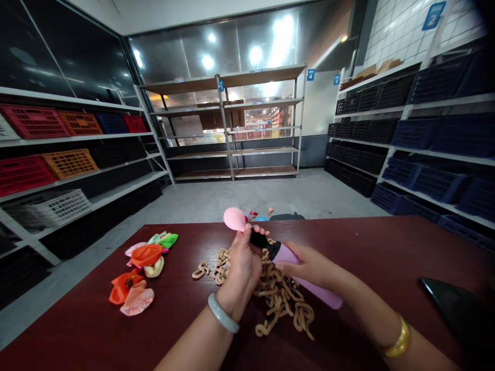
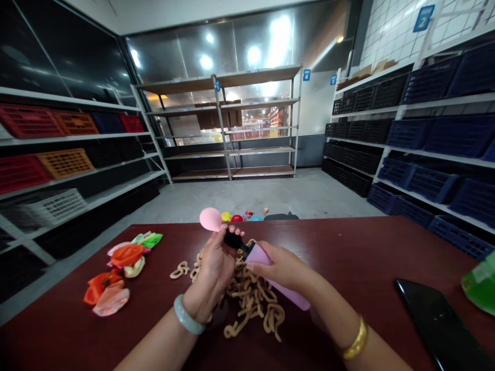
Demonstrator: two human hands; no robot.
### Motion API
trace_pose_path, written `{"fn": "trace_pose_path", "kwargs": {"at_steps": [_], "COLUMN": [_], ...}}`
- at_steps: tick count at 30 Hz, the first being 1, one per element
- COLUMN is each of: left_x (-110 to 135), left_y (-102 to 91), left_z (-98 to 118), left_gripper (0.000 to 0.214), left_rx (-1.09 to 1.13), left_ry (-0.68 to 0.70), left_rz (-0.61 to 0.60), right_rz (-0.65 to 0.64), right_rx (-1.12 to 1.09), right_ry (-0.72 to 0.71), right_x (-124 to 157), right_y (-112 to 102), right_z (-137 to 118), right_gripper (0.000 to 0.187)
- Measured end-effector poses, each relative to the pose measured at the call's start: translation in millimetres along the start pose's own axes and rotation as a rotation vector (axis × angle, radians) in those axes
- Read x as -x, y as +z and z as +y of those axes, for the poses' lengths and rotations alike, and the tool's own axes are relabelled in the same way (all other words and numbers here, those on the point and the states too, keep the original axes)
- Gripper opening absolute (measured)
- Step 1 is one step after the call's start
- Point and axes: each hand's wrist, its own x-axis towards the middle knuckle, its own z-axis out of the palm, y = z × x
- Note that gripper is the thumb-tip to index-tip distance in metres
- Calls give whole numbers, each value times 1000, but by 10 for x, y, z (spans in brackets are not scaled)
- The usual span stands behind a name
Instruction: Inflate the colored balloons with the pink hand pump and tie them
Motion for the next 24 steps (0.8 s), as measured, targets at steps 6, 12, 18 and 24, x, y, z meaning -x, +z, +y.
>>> {"fn": "trace_pose_path", "kwargs": {"at_steps": [6,12,18,24], "left_x": [-187,-467,-515,-369], "left_y": [-70,-243,-282,-144], "left_z": [250,685,763,439], "left_gripper": [10,12,13,17], "left_rx": [-3,5,16,5], "left_ry": [102,244,331,229], "left_rz": [-30,56,39,69], "right_rz": [-11,85,169,160], "right_rx": [191,450,573,559], "right_ry": [95,75,161,191], "right_x": [10,6,-24,-30], "right_y": [23,79,67,18], "right_z": [-29,7,68,42], "right_gripper": [61,42,36,34]}}
